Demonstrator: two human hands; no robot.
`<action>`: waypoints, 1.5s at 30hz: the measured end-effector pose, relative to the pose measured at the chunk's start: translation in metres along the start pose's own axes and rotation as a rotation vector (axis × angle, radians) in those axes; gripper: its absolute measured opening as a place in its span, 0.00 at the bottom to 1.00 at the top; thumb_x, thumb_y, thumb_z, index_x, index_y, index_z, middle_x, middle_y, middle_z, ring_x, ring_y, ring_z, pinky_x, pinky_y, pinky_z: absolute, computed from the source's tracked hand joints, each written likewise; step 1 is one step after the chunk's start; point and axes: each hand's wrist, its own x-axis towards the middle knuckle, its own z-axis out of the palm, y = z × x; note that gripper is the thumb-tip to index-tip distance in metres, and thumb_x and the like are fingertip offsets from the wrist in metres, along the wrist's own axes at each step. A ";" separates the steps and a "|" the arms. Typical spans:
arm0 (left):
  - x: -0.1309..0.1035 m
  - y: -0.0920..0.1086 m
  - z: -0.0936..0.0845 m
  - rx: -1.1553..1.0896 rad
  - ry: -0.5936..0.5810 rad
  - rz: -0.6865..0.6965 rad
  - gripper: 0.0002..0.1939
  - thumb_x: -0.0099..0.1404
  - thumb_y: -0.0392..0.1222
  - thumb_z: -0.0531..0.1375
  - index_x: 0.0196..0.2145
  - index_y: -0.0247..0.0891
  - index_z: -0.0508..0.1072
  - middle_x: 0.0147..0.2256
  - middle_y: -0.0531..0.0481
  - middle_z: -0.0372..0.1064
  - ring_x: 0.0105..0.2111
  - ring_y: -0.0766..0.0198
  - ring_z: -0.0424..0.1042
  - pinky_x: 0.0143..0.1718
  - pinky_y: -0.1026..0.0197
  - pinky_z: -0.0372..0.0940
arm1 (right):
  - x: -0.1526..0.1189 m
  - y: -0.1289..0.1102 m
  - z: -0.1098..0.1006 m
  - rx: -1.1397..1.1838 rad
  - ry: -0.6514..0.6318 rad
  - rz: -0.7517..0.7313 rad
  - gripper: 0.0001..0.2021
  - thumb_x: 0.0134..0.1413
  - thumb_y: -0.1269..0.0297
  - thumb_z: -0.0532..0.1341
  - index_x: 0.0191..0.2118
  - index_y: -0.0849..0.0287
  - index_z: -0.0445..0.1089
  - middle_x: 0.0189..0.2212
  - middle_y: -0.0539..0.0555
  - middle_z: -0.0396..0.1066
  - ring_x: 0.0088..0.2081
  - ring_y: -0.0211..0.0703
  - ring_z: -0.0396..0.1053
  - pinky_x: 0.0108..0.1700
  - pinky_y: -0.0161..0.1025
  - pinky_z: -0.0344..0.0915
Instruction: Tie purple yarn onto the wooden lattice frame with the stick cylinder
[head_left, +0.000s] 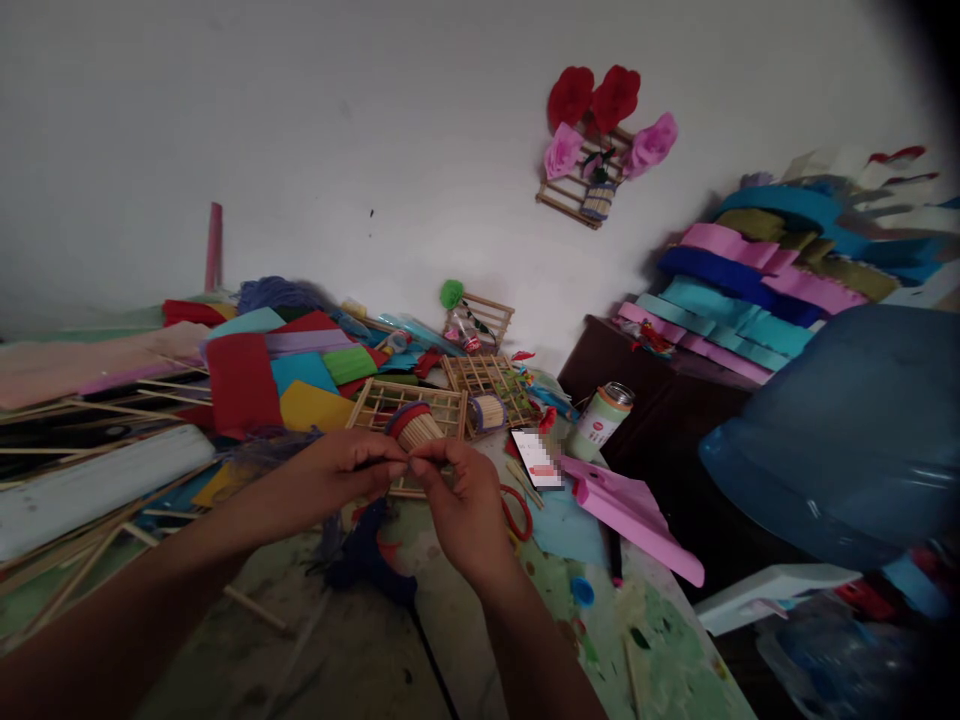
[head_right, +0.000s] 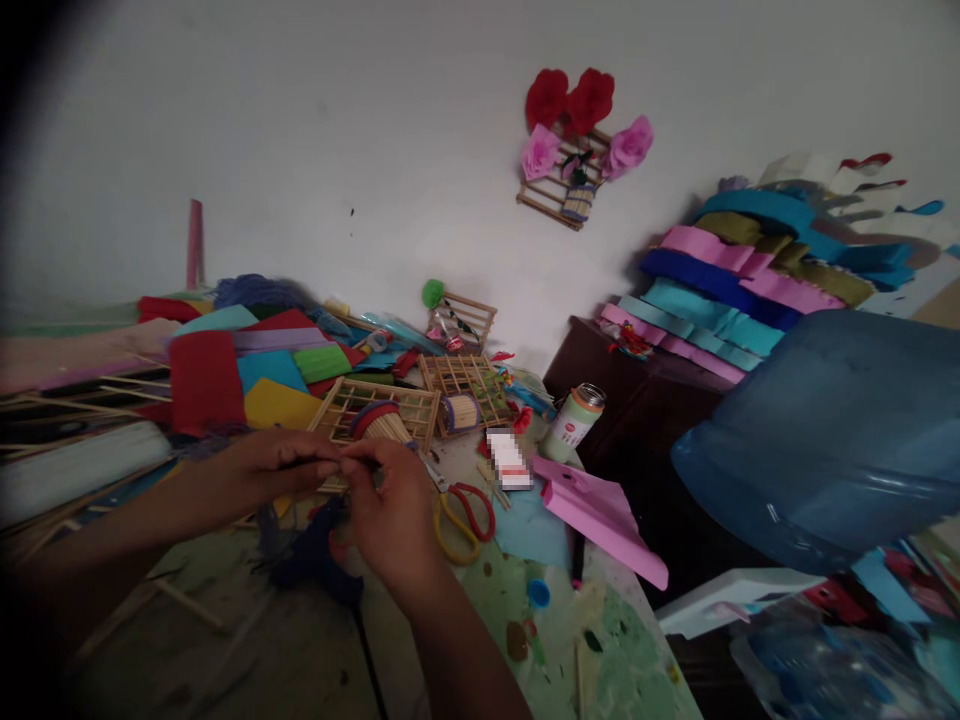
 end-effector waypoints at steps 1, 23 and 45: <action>0.000 0.000 0.000 0.000 0.010 -0.012 0.17 0.64 0.50 0.52 0.34 0.35 0.73 0.26 0.51 0.67 0.26 0.66 0.65 0.27 0.68 0.58 | 0.000 0.001 -0.001 0.014 0.011 0.000 0.05 0.51 0.68 0.58 0.34 0.58 0.71 0.32 0.51 0.73 0.37 0.40 0.69 0.41 0.38 0.63; 0.002 0.014 0.019 -0.605 0.068 -0.133 0.15 0.63 0.51 0.54 0.28 0.36 0.64 0.21 0.57 0.52 0.19 0.72 0.50 0.19 0.68 0.44 | 0.004 0.007 -0.002 0.360 0.109 0.063 0.07 0.47 0.64 0.63 0.34 0.59 0.69 0.31 0.50 0.71 0.35 0.40 0.68 0.40 0.38 0.63; 0.000 -0.002 -0.018 -0.600 0.445 -0.143 0.13 0.59 0.50 0.58 0.30 0.37 0.67 0.18 0.58 0.51 0.16 0.73 0.47 0.17 0.67 0.40 | -0.042 0.116 -0.054 -1.000 -0.303 0.336 0.20 0.46 0.75 0.55 0.48 0.64 0.67 0.46 0.63 0.69 0.51 0.50 0.64 0.51 0.40 0.57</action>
